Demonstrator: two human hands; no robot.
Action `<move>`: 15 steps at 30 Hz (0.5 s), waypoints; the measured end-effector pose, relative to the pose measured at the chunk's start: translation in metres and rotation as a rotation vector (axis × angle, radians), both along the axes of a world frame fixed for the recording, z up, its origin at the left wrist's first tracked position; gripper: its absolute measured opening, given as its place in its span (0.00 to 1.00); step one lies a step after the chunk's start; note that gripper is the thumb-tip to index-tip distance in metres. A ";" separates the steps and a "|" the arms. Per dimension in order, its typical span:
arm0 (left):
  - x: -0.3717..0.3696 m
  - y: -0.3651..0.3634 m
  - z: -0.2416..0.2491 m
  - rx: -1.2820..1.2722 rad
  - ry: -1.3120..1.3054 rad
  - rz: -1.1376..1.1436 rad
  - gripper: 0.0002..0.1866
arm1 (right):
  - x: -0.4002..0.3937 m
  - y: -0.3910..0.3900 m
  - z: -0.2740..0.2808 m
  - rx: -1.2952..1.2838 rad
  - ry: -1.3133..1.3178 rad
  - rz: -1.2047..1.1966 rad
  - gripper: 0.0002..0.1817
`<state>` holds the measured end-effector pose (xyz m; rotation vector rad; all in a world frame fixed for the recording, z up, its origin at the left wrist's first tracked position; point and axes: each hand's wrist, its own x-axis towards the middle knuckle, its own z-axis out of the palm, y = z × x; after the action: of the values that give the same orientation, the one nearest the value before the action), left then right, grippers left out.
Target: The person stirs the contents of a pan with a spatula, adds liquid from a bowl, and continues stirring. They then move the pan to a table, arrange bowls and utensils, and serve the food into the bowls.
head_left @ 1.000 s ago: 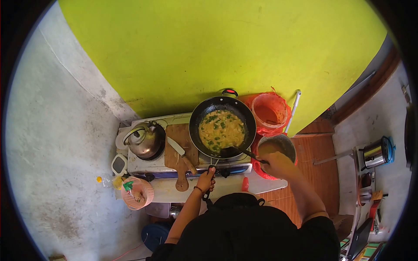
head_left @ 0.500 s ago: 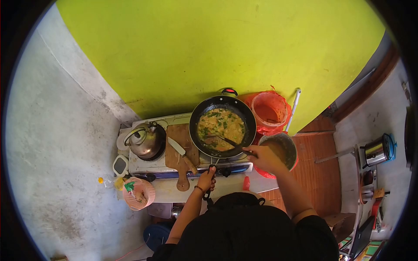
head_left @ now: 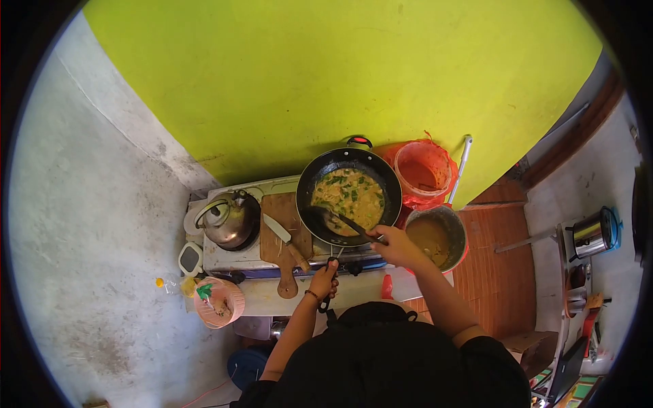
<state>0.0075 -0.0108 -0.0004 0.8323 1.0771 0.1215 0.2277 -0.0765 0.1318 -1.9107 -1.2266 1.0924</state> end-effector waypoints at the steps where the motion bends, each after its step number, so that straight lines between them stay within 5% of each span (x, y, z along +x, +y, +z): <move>1: 0.000 0.000 0.002 0.002 -0.002 0.004 0.28 | -0.004 0.007 -0.031 0.170 -0.087 -0.008 0.18; 5: 0.000 -0.001 0.004 -0.002 0.000 0.011 0.28 | -0.013 0.032 -0.095 0.478 -0.250 -0.121 0.18; 8: 0.001 -0.001 0.004 -0.001 0.011 0.014 0.28 | -0.010 0.036 -0.051 -0.032 0.211 -0.295 0.18; 11: 0.001 -0.002 0.003 0.022 0.036 0.011 0.28 | 0.002 0.036 -0.046 0.021 0.190 -0.325 0.17; 15: 0.002 -0.002 0.006 -0.005 0.020 0.022 0.27 | 0.000 0.043 -0.059 0.354 -0.227 -0.294 0.18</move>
<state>0.0097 -0.0130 0.0058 0.8186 1.1049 0.1294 0.2274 -0.0332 0.0723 -1.8924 -1.1223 0.4806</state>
